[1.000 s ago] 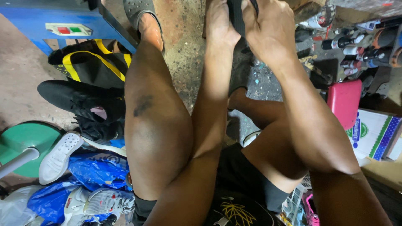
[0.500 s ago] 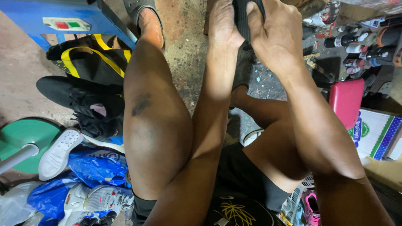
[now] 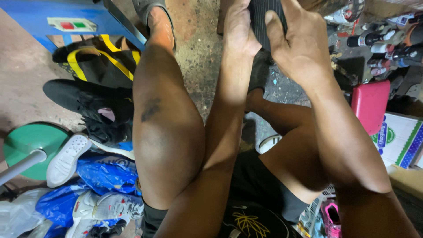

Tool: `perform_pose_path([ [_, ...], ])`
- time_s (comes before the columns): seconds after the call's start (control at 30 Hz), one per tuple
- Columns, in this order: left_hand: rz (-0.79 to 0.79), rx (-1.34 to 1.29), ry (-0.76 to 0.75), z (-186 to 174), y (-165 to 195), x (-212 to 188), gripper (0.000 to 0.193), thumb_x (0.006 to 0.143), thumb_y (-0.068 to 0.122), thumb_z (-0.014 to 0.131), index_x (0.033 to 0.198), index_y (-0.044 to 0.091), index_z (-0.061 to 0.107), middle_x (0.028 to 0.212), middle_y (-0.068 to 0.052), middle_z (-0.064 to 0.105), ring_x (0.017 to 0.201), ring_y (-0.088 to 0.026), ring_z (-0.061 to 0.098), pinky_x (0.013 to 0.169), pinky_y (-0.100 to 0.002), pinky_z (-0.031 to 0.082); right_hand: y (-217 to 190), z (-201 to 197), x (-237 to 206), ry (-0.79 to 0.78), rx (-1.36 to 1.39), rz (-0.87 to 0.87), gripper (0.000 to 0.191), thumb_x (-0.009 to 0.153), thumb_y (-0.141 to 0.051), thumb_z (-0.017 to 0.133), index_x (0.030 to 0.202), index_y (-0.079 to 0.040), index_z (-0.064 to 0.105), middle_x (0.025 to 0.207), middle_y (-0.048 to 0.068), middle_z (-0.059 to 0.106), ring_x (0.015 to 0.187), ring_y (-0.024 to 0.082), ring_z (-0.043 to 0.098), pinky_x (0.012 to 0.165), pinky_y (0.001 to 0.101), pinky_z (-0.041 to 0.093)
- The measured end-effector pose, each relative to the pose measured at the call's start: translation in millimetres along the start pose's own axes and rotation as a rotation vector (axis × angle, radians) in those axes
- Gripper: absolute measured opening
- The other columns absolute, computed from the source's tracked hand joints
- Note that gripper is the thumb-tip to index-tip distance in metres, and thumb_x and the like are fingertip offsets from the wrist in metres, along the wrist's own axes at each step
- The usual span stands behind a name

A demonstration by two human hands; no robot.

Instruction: The person sits on the floor and uses a grinding machine to smooth the bottom of a black shoe sole. They hold the sole against the rotating wheel with both hands, moving it back and forth to grind the surface.

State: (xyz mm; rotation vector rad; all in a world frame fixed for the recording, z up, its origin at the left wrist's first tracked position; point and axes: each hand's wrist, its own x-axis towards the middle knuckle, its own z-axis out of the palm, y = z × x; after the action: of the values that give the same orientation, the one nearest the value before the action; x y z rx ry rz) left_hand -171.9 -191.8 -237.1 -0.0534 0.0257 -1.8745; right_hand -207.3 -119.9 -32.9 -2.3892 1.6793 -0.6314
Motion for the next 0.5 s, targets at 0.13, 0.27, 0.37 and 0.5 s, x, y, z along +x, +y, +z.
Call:
perform_pose_path([
  [0.13,0.009,0.004,-0.118,0.8,4.7,3.6,0.029,0.110,0.017,0.044,0.114,-0.003,0.065,0.100,-0.013,0.072,0.085,-0.022,0.073,0.078,-0.036,0.062,8.2,-1.0,3.5,-0.165,0.097,0.226,0.030,0.108,-0.018,0.062,0.133,-0.003,0.058,0.099,0.026,0.070,0.091,0.046,0.071,0.079,0.0508,0.054],
  [0.27,0.018,-0.020,-0.076,-1.9,3.8,8.5,0.029,0.110,0.017,0.044,0.114,-0.003,0.065,0.100,-0.013,0.072,0.085,-0.022,0.073,0.078,-0.036,0.062,14.1,5.5,-2.0,-0.162,0.101,0.242,0.036,0.107,-0.014,0.059,0.140,-0.001,0.055,0.101,0.029,0.068,0.095,0.048,0.068,0.081,0.0527,0.052],
  [0.37,0.032,-0.028,-0.069,-9.0,6.2,9.0,0.029,0.110,0.017,0.044,0.113,-0.003,0.065,0.100,-0.012,0.072,0.086,-0.022,0.072,0.079,-0.036,0.062,20.0,10.8,-1.2,-0.136,0.042,0.130,0.035,0.108,-0.010,0.060,0.140,0.001,0.056,0.105,0.030,0.068,0.100,0.051,0.066,0.084,0.0553,0.050],
  [0.5,0.031,-0.036,-0.064,-13.8,3.9,13.4,0.029,0.110,0.017,0.045,0.113,-0.003,0.065,0.101,-0.012,0.072,0.086,-0.022,0.072,0.079,-0.036,0.062,29.0,14.2,-1.5,-0.131,0.062,0.159,0.034,0.106,-0.010,0.059,0.138,0.001,0.058,0.101,0.030,0.068,0.098,0.051,0.066,0.083,0.0561,0.050],
])
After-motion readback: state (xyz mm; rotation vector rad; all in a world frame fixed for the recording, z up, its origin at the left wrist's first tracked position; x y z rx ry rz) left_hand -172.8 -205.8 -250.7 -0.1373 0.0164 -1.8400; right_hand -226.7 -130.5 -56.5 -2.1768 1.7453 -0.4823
